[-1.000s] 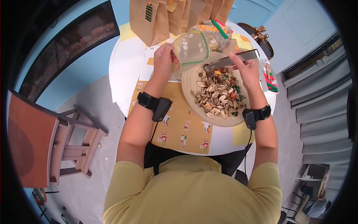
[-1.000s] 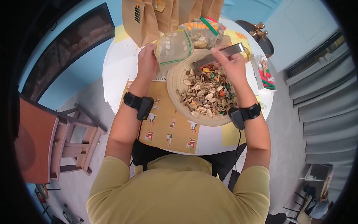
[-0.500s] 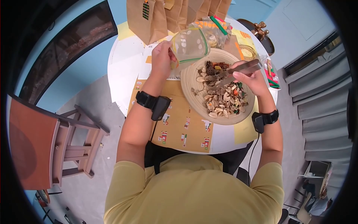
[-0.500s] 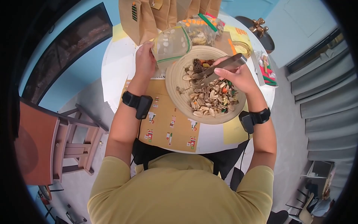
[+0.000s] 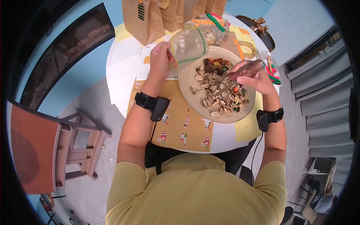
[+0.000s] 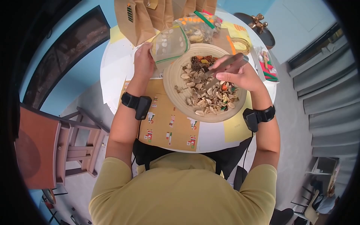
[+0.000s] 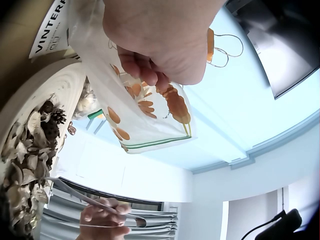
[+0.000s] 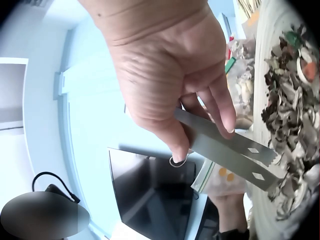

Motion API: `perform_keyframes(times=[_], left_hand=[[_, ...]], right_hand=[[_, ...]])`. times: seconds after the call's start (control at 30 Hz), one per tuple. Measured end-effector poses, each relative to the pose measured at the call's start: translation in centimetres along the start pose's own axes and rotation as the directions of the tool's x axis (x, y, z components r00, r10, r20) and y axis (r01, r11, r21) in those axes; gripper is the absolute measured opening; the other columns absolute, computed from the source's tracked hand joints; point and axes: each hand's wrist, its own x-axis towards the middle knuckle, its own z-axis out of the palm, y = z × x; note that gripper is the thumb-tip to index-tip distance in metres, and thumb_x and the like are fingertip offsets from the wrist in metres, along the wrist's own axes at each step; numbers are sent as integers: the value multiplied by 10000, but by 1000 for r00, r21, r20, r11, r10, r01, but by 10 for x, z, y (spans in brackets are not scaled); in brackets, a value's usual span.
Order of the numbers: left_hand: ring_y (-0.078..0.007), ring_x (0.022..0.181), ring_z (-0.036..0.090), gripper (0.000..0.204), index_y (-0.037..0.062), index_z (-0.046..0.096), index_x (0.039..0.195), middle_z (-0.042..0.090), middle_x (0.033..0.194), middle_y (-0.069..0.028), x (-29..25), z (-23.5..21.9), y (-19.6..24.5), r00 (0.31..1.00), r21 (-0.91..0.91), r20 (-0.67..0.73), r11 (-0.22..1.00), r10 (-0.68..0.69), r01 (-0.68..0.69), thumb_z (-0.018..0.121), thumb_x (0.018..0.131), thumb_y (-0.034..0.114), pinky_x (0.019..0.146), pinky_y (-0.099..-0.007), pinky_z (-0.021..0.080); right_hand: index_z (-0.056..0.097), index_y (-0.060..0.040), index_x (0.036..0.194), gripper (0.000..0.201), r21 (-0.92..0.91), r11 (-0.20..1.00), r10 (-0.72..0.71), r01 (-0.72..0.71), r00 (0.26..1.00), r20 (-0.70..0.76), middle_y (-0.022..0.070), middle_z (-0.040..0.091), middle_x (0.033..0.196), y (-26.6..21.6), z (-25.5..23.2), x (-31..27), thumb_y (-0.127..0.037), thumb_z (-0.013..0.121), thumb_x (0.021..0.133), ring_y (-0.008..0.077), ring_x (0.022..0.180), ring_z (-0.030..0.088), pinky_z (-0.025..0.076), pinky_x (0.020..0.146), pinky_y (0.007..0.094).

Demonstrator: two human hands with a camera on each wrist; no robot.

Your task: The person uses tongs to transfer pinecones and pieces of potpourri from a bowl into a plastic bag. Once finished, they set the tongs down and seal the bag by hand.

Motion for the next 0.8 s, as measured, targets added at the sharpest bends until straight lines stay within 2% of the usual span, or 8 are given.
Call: perform_keyframes(times=[0.17,0.27,0.37,0.47,0.57,0.6,0.7,0.8], left_hand=[[-81,496,449,197,65,540,723,537,635,-16,2,0,-1,1000,-3,-16,1000,-1,1,500,862,200,469,-206,370],[-77,498,448,192,61,543,735,538,636,-15,1,0,1,1000,0,-21,1000,-3,3,495,865,194,471,-204,370],[-72,501,449,192,57,544,744,543,639,-13,-1,2,3,1000,-23,-27,1000,-1,0,492,868,195,473,-201,370],[-69,504,454,192,56,546,748,552,646,-12,-1,2,3,1000,-22,-15,1000,13,-14,492,869,195,475,-199,373],[-68,506,458,189,56,549,750,558,651,-15,-1,2,3,1000,-21,-4,1000,18,-18,489,870,190,475,-198,375],[-68,505,459,188,56,550,752,561,654,-16,0,2,3,1000,-20,-12,1000,13,-13,489,871,187,475,-198,376],[-70,504,460,186,55,552,754,566,660,-18,1,2,1,1000,-20,-16,1000,0,0,491,872,184,473,-198,376],[-73,507,465,186,51,553,757,568,662,-21,2,0,-1,1000,-22,-12,1000,5,-6,496,873,185,472,-198,377]], right_hand=[[616,-14,1005,285,110,994,-1,-7,997,78,60,650,883,6,30,18,-151,714,775,103,682,587,478,608,224],[571,22,1057,324,102,993,46,-62,986,159,137,643,1012,19,36,25,-165,663,809,187,843,632,518,685,262],[608,-23,1008,289,175,975,145,-140,989,-12,48,646,868,16,33,23,-201,699,800,113,679,612,514,627,247],[600,-16,1010,316,79,986,157,-148,980,-125,71,655,876,20,15,16,-222,702,794,124,704,621,521,640,246],[591,-11,1021,336,207,975,91,-76,994,-67,100,662,894,9,17,2,-222,705,786,131,724,624,520,636,249],[577,-3,994,313,217,971,103,-101,995,2,159,651,941,3,19,-2,-234,672,806,230,871,640,513,767,342],[581,0,980,322,231,965,91,-125,984,153,159,648,927,2,26,-7,-245,682,797,232,872,637,509,771,332],[587,4,987,379,166,957,242,-239,970,3,143,650,914,15,21,-9,-284,709,772,240,851,643,512,765,329]])
